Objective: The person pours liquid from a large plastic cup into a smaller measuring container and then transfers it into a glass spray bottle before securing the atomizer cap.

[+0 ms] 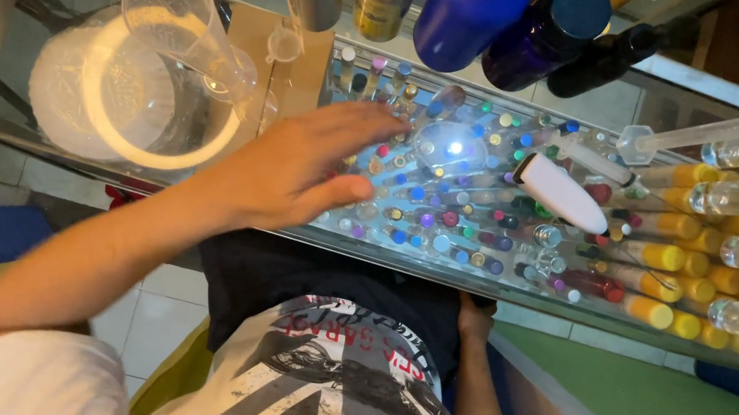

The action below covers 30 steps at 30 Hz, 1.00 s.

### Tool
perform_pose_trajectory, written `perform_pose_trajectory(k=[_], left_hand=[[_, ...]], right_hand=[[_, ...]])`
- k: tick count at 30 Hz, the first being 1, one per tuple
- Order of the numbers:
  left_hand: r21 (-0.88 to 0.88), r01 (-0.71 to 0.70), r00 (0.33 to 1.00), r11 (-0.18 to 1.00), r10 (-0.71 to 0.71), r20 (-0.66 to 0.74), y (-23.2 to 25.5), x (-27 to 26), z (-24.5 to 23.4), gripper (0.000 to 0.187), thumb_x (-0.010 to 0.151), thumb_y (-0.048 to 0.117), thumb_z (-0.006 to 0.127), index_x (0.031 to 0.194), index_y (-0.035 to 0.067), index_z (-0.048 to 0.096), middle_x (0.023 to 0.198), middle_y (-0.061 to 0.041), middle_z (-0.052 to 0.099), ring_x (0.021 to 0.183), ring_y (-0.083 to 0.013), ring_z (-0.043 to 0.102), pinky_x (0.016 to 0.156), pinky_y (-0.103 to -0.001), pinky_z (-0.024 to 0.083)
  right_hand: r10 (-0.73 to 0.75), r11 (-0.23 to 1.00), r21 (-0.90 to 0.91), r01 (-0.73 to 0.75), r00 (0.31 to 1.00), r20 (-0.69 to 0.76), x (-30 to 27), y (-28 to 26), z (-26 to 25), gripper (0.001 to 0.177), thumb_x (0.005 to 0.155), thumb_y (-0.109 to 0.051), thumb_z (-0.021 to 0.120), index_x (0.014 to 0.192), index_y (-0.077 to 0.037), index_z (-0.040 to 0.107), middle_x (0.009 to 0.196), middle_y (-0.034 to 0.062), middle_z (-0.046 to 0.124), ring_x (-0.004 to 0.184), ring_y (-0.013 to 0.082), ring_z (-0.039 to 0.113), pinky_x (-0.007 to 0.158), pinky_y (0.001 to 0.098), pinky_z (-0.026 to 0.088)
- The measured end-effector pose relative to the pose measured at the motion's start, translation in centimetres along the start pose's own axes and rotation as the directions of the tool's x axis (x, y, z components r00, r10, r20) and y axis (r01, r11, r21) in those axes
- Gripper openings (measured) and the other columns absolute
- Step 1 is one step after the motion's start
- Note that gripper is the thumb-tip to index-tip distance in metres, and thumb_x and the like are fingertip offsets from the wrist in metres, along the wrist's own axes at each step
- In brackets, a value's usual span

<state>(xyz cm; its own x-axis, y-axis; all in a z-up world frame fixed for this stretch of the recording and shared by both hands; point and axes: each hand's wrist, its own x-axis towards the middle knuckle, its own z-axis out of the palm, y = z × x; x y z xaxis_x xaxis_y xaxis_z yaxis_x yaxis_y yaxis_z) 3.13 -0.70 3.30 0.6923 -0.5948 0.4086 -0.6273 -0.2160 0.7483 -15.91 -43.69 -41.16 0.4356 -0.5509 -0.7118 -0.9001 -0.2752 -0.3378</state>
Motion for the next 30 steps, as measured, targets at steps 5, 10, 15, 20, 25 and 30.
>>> perform_pose_trajectory(k=[5, 10, 15, 20, 25, 30], left_hand=[[0.236, -0.158, 0.967, 0.959, 0.102, 0.233, -2.3, 0.7, 1.6, 0.075, 0.107, 0.052, 0.045, 0.145, -0.013, 0.045, 0.145, -0.036, 0.049, 0.141, -0.0519, 0.042, 0.120, -0.060, 0.028], [0.438, -0.196, 0.940, 0.877, 0.042, 0.338, -2.9, 1.1, 2.4, 0.093, 0.104, 0.069, 0.037, 0.155, -0.008, 0.034, 0.159, -0.032, 0.037, 0.152, -0.0436, 0.030, 0.127, -0.054, 0.018], [0.333, -0.224, 0.799, 0.916, -0.023, 0.601, 0.0, 2.2, 2.6, 0.101, 0.100, 0.075, 0.026, 0.156, -0.010, 0.031, 0.159, -0.037, 0.032, 0.152, -0.0467, 0.027, 0.127, -0.056, 0.013], [0.318, -0.389, 0.820, 0.865, 0.167, 0.548, -1.0, 0.5, 5.3, 0.094, 0.104, 0.069, 0.024, 0.158, -0.007, 0.025, 0.165, -0.033, 0.024, 0.155, -0.0433, 0.022, 0.128, -0.053, 0.015], [-0.092, -0.480, 0.867, 0.873, 0.488, 0.101, 2.5, -0.6, 10.6, 0.080, 0.100, 0.060, 0.050, 0.142, -0.009, 0.051, 0.142, -0.032, 0.054, 0.139, -0.0471, 0.051, 0.119, -0.057, 0.041], [-0.468, -0.049, 0.630, 0.882, 0.391, 0.671, 3.7, -4.7, 13.6, 0.079, 0.105, 0.054, 0.023, 0.159, -0.004, 0.023, 0.170, -0.025, 0.020, 0.162, -0.0345, 0.013, 0.135, -0.046, 0.009]], right_hand=[[0.015, 1.000, 0.000, -0.015, 1.000, -0.010, 2.3, 2.1, 0.9, 0.142, 0.071, -0.098, 0.068, 0.160, 0.002, 0.018, 0.154, 0.0336, 0.031, 0.148, 0.0469, 0.029, 0.118, 0.0607, 0.032], [-0.056, 0.998, -0.012, 0.056, 0.998, -0.017, 3.3, 3.1, 1.2, 0.140, 0.076, -0.093, 0.068, 0.159, 0.007, 0.016, 0.155, 0.0336, 0.030, 0.149, 0.0490, 0.025, 0.119, 0.0634, 0.028], [-0.016, 1.000, -0.006, 0.016, 1.000, -0.027, 3.5, 3.5, 1.7, 0.145, 0.073, -0.100, 0.064, 0.159, 0.005, 0.016, 0.155, 0.0325, 0.029, 0.148, 0.0480, 0.026, 0.121, 0.0604, 0.026], [-0.057, 0.997, -0.058, 0.055, 0.998, -0.027, 3.4, 3.3, 1.6, 0.138, 0.078, -0.096, 0.061, 0.161, 0.004, 0.014, 0.158, 0.0294, 0.028, 0.147, 0.0484, 0.025, 0.120, 0.0617, 0.026], [-0.022, 0.999, -0.034, 0.022, 1.000, 0.005, 0.0, 1.7, 2.1, 0.130, 0.081, -0.092, 0.059, 0.160, 0.002, 0.019, 0.157, 0.0269, 0.031, 0.145, 0.0467, 0.030, 0.118, 0.0596, 0.029], [0.031, 0.999, 0.037, -0.032, 0.999, 0.034, -2.0, 1.6, 2.1, 0.121, 0.084, -0.088, 0.056, 0.159, 0.001, 0.025, 0.156, 0.0253, 0.036, 0.144, 0.0445, 0.035, 0.117, 0.0565, 0.032]])
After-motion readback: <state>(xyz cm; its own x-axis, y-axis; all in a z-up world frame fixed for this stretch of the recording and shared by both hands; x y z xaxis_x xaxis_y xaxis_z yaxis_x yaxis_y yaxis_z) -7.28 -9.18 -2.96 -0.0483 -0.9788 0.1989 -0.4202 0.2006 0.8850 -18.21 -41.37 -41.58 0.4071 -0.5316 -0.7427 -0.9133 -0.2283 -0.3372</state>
